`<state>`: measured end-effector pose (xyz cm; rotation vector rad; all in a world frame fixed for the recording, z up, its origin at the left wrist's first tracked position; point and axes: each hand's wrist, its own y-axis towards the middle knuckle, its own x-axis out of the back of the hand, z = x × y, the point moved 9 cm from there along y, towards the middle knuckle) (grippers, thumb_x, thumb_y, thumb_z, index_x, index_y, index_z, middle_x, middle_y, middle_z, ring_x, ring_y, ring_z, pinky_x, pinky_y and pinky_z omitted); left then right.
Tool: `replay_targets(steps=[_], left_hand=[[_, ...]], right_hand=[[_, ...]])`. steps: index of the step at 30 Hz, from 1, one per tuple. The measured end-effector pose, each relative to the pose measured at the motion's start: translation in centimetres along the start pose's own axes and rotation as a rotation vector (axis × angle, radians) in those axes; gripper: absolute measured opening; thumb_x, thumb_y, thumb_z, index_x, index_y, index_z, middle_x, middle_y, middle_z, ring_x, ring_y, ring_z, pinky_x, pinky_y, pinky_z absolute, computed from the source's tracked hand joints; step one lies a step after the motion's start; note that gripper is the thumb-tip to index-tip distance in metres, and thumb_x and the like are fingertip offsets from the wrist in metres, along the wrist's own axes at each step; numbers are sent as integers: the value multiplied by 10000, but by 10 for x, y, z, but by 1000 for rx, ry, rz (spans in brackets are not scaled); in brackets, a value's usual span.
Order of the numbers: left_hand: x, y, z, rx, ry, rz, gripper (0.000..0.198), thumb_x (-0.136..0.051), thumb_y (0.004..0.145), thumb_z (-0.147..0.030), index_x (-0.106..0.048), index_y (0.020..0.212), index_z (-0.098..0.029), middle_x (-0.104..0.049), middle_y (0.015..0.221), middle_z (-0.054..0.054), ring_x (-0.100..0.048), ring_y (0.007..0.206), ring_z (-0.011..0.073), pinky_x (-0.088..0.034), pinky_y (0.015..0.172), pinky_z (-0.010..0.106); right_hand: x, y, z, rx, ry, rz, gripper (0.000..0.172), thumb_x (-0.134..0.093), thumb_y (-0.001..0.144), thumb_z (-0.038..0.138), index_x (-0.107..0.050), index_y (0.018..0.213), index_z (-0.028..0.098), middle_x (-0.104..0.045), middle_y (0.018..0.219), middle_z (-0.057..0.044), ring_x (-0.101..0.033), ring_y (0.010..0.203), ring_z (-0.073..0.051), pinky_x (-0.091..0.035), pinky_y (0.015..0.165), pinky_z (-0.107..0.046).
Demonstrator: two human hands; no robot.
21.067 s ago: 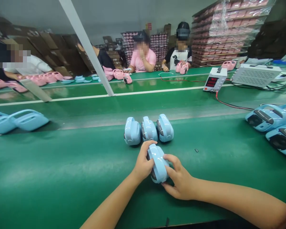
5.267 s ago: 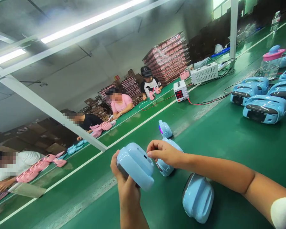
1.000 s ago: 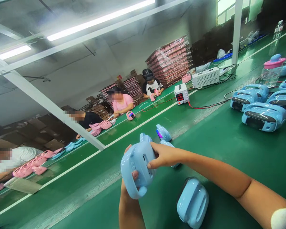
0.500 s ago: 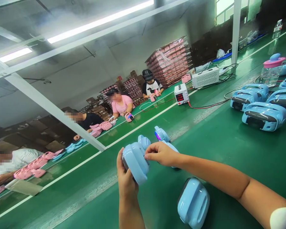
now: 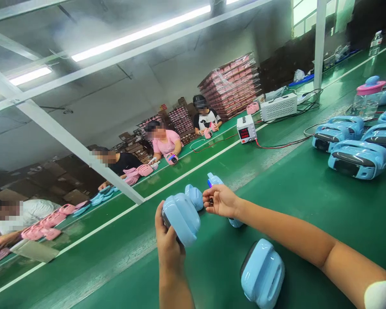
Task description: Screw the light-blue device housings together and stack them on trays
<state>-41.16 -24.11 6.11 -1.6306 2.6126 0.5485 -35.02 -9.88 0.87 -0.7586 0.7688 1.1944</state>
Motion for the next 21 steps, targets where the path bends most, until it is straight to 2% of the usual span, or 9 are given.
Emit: replay_targets(steps=[2, 4, 6, 10, 13, 18, 21], left_hand=[[-2, 0, 1, -31, 8, -2, 646, -728, 581, -319, -536, 1195, -272, -565, 1030, 12, -523, 814, 136, -434, 652, 204], [-3, 0, 5, -55, 36, -14, 666, -721, 592, -298, -506, 1222, -291, -558, 1057, 7, -521, 853, 139, -433, 688, 208], [-4, -1, 9, -66, 74, -17, 706, -724, 593, -284, -471, 1251, -302, -555, 1061, 8, -524, 863, 141, -435, 722, 224], [-7, -5, 9, -106, 176, -66, 765, -720, 616, -305, -392, 1307, -308, -543, 1070, 29, -549, 906, 171, -440, 823, 305], [-11, -8, 11, -90, 170, -92, 793, -712, 624, -300, -349, 1329, -306, -528, 1103, 44, -550, 955, 185, -438, 856, 329], [-19, -9, 19, -55, 62, -51, 810, -724, 614, -321, -338, 1326, -307, -516, 1150, 43, -546, 945, 173, -436, 849, 311], [-20, -10, 20, -104, 28, -45, 781, -725, 617, -320, -359, 1306, -323, -489, 1188, 29, -528, 974, 167, -419, 875, 303]], right_hand=[[-6, -5, -7, -31, -138, 24, 33, -476, 690, 177, -482, 672, 150, -417, 489, 51, -397, 406, -73, -332, 382, -183], [-19, -14, -10, -12, -302, 106, 74, -517, 693, 226, -489, 672, 160, -318, 453, 87, -289, 375, -56, -228, 357, -176], [-34, -26, -7, 103, -503, 182, 163, -598, 672, 293, -494, 683, 167, -308, 465, 98, -252, 392, -50, -187, 370, -186], [-61, -51, 0, 414, -945, 307, 354, -766, 572, 360, -496, 680, 159, -366, 557, 83, -290, 507, -54, -209, 446, -204], [-65, -59, 4, 551, -1150, 279, 358, -750, 626, 373, -465, 642, 158, -344, 576, 74, -282, 547, -63, -204, 477, -219], [-66, -64, 11, 656, -1355, 184, 407, -747, 649, 371, -398, 596, 169, -329, 549, 79, -280, 526, -63, -176, 474, -231], [-73, -70, 13, 752, -1475, 158, 452, -754, 647, 359, -350, 569, 174, -320, 531, 80, -275, 514, -66, -176, 478, -236]])
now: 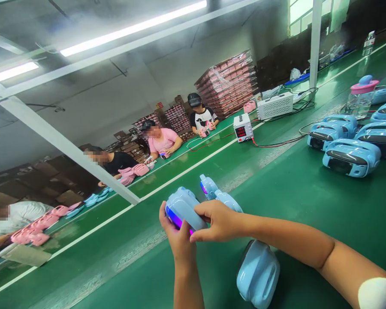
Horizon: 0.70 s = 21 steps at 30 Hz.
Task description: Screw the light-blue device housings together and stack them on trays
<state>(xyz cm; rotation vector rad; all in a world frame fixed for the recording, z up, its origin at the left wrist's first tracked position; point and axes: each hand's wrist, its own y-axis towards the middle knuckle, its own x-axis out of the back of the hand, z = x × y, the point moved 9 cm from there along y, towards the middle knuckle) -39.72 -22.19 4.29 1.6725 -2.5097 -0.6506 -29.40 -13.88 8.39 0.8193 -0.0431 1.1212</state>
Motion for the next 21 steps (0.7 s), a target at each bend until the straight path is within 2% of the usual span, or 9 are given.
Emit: replay_targets(steps=[4, 7, 10, 13, 15, 18, 21], left_hand=[[4, -3, -1, -66, -45, -58, 781, -720, 633, -303, -334, 1309, -362, -456, 1202, 12, -516, 970, 147, -419, 863, 282], [-3, -1, 10, 38, -113, -24, 846, -706, 649, -327, -229, 1343, -410, -470, 1187, 5, -532, 944, 140, -439, 812, 265], [-17, 2, 27, 164, -238, 78, 751, -619, 712, -429, -204, 1339, -429, -505, 1142, 11, -550, 929, 145, -454, 755, 263], [-28, 1, 70, 369, -110, 145, 610, -507, 770, -466, -250, 1317, -381, -523, 1117, 35, -559, 935, 151, -447, 754, 273], [-29, -6, 107, 521, 75, 154, 607, -547, 744, -416, -316, 1293, -297, -522, 1104, 68, -554, 937, 168, -432, 735, 271], [-41, -21, 149, 596, 172, 217, 617, -613, 698, -388, -402, 1250, -211, -539, 1067, 100, -552, 927, 202, -419, 682, 275], [-58, -37, 169, 594, 156, 291, 679, -622, 681, -445, -392, 1277, -218, -548, 1081, 95, -561, 932, 210, -430, 685, 284]], right_hand=[[0, 2, 7, 93, -24, -3, 437, -738, 661, 340, -341, 579, 177, -335, 556, 75, -285, 529, -71, -194, 494, -237], [7, 7, -2, 86, 62, -22, 390, -702, 675, 346, -365, 579, 174, -332, 568, 70, -295, 543, -73, -206, 498, -229], [28, 15, -23, -21, 251, -137, 337, -643, 693, 399, -406, 614, 172, -312, 574, 70, -280, 533, -70, -206, 478, -213], [54, 22, -49, -98, 393, -280, 365, -614, 683, 488, -432, 670, 172, -334, 579, 69, -285, 520, -68, -227, 469, -205], [75, 24, -67, -113, 344, -399, 370, -606, 676, 501, -430, 673, 176, -333, 573, 69, -283, 517, -71, -227, 472, -210], [104, 23, -99, -162, 79, -562, 338, -591, 687, 464, -405, 633, 188, -307, 559, 67, -271, 525, -84, -206, 489, -227], [123, 20, -142, -339, -220, -612, 332, -567, 713, 440, -373, 601, 195, -321, 565, 56, -288, 548, -99, -204, 516, -245]])
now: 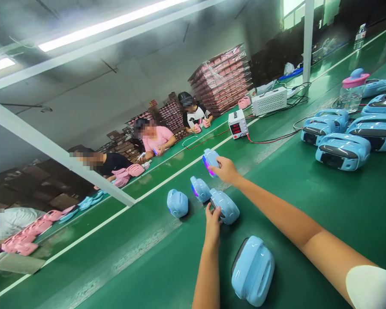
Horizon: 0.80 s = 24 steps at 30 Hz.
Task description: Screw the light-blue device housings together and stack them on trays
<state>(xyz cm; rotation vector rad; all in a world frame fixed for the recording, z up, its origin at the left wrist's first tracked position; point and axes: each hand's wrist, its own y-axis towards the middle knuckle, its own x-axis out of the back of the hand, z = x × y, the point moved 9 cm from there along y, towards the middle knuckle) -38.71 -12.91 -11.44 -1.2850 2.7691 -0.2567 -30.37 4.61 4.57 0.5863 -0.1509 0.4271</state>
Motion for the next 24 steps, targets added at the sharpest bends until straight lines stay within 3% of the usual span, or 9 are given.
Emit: replay_targets(steps=[7, 10, 13, 16, 20, 22, 24], left_hand=[[-13, -5, 6, -19, -33, 98, 768, -645, 672, -442, -333, 1331, -202, -532, 1132, 100, -553, 1004, 206, -422, 812, 297], [-13, -7, 3, -36, -38, 127, 828, -686, 621, -382, -308, 1338, -212, -528, 1123, 103, -562, 979, 208, -423, 820, 311], [-25, -12, 0, -70, -38, 241, 927, -707, 556, -259, -232, 1352, -231, -527, 1106, 89, -570, 938, 202, -426, 824, 318], [-38, -20, -2, -111, -26, 354, 991, -680, 517, -163, -152, 1353, -241, -533, 1074, 62, -567, 906, 187, -421, 840, 320], [-37, -21, -4, -102, -155, 335, 1009, -642, 481, -121, -153, 1354, -243, -580, 974, 29, -569, 817, 173, -441, 774, 304], [-27, -20, -9, -84, -297, 289, 976, -636, 490, -141, -212, 1359, -274, -598, 998, 26, -577, 814, 173, -449, 732, 294], [-9, -19, -21, -109, -399, 220, 857, -646, 515, -213, -355, 1318, -281, -611, 1048, 35, -588, 882, 197, -458, 751, 305]], right_hand=[[-15, 13, -84, -186, -197, 82, 232, -555, 752, 368, -478, 653, 172, -435, 625, 29, -357, 597, -116, -230, 547, -246], [-25, 9, -106, -242, -222, 151, 196, -577, 755, 335, -541, 696, 152, -489, 638, 12, -386, 597, -118, -237, 550, -247], [-28, 7, -116, -295, -225, 200, 182, -539, 802, 305, -591, 782, 132, -562, 702, -27, -450, 631, -131, -266, 568, -246], [-27, 6, -114, -338, -213, 232, 207, -571, 796, 297, -606, 890, 116, -614, 819, -81, -520, 723, -165, -307, 607, -246], [-24, 1, -86, -369, -157, 231, 512, -625, 779, 328, -464, 1213, 113, -605, 957, -124, -549, 795, -186, -351, 641, -251], [-30, -6, -62, -364, -82, 294, 554, -593, 804, 404, -427, 1263, 143, -594, 836, -68, -524, 652, -145, -350, 569, -240], [-46, -21, -34, -371, 72, 489, 558, -549, 823, 456, -416, 1285, 173, -509, 646, 24, -413, 476, -97, -288, 465, -216]])
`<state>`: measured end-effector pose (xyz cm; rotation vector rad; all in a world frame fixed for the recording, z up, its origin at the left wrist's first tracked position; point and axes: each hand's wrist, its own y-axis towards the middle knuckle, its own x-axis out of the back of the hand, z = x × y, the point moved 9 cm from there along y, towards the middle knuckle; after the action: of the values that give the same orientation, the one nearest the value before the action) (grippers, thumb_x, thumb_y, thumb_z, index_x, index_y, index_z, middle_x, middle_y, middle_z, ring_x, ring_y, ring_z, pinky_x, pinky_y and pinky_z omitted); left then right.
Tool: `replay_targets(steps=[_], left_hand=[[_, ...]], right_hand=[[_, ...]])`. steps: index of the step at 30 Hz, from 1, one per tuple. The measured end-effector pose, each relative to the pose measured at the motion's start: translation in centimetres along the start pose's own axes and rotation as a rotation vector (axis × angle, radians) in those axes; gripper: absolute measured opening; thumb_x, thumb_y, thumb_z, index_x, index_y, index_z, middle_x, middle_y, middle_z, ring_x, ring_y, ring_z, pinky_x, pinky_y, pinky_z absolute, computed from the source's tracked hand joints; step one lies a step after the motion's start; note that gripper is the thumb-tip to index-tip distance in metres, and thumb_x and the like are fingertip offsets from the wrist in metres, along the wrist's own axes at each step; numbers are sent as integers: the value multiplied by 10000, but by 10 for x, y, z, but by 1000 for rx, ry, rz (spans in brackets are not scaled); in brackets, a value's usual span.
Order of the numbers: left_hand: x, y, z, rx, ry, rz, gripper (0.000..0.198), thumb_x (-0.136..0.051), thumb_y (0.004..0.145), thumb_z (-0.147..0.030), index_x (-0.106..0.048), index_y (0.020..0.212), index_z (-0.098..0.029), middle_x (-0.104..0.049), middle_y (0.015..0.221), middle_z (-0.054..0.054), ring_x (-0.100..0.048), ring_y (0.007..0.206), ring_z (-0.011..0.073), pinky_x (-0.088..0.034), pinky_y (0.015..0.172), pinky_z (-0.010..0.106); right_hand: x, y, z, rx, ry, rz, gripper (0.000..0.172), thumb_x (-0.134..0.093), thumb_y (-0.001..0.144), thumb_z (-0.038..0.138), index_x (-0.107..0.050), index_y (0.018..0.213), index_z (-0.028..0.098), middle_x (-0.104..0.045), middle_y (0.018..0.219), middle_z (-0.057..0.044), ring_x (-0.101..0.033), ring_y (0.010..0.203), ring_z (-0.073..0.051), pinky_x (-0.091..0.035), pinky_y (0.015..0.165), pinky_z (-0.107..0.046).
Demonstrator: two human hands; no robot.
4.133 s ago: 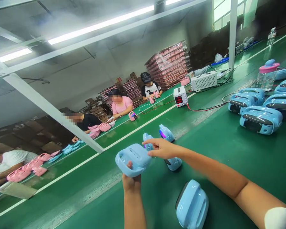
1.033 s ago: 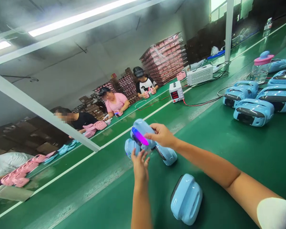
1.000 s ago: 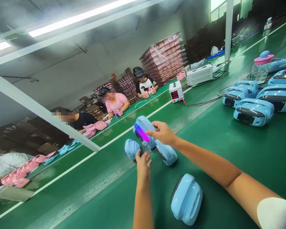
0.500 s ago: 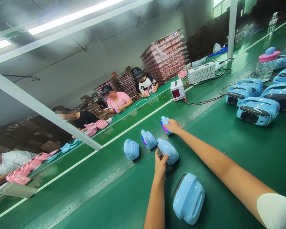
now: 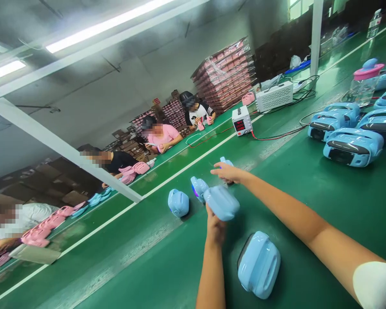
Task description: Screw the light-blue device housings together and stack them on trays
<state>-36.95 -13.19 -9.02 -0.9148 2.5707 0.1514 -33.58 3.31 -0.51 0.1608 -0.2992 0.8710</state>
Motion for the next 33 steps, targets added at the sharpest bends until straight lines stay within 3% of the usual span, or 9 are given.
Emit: replay_targets(steps=[3, 5, 9, 16, 25, 29, 33], left_hand=[[18, -5, -40, -120, -9, -84, 661, -635, 561, -381, -527, 1200, -251, -633, 1073, 63, -578, 1012, 272, -468, 823, 369], [25, -10, -65, -180, 14, -107, 593, -615, 594, -435, -567, 1156, -249, -651, 1055, 68, -572, 1042, 298, -471, 845, 402], [28, -20, -90, -206, 57, -115, 528, -603, 626, -448, -600, 1109, -234, -675, 982, 73, -585, 1029, 300, -466, 886, 425], [24, -24, -95, -212, 143, -164, 444, -579, 631, -442, -632, 1040, -276, -697, 801, 40, -632, 892, 296, -506, 814, 462], [24, -26, -108, -279, 167, -68, 748, -648, 594, -398, -441, 1297, -247, -551, 1253, 77, -511, 1146, 321, -422, 946, 427], [19, -34, -121, -349, 215, -50, 835, -681, 599, -388, -349, 1360, -297, -503, 1302, 67, -484, 1183, 293, -386, 992, 429], [11, -39, -128, -383, 212, -47, 865, -709, 563, -413, -373, 1348, -279, -503, 1287, 92, -518, 1137, 313, -424, 944, 446]], right_hand=[[-46, -33, 31, 57, 164, 369, 648, -614, 779, 359, -343, 1336, 166, -359, 531, 106, -277, 401, -66, -185, 404, -197], [-62, -50, 49, 133, 231, 445, 715, -675, 712, 248, -332, 1329, 138, -334, 533, 121, -282, 426, -61, -189, 407, -192], [-72, -65, 65, 241, 333, 438, 788, -746, 609, 177, -356, 1291, 116, -308, 565, 131, -302, 467, -54, -222, 436, -187], [-69, -67, 64, 234, 343, 420, 876, -824, 517, 213, -359, 1256, 127, -286, 570, 141, -286, 472, -47, -205, 443, -189], [-72, -72, 68, 248, 438, 489, 822, -820, 491, 194, -371, 1179, 171, -256, 582, 144, -269, 473, -41, -229, 462, -175], [-71, -77, 74, 280, 452, 509, 778, -796, 524, 179, -365, 1173, 181, -259, 582, 142, -261, 474, -39, -231, 453, -168], [-71, -81, 79, 314, 474, 516, 798, -795, 546, 189, -355, 1212, 179, -261, 577, 141, -258, 473, -39, -228, 447, -166]])
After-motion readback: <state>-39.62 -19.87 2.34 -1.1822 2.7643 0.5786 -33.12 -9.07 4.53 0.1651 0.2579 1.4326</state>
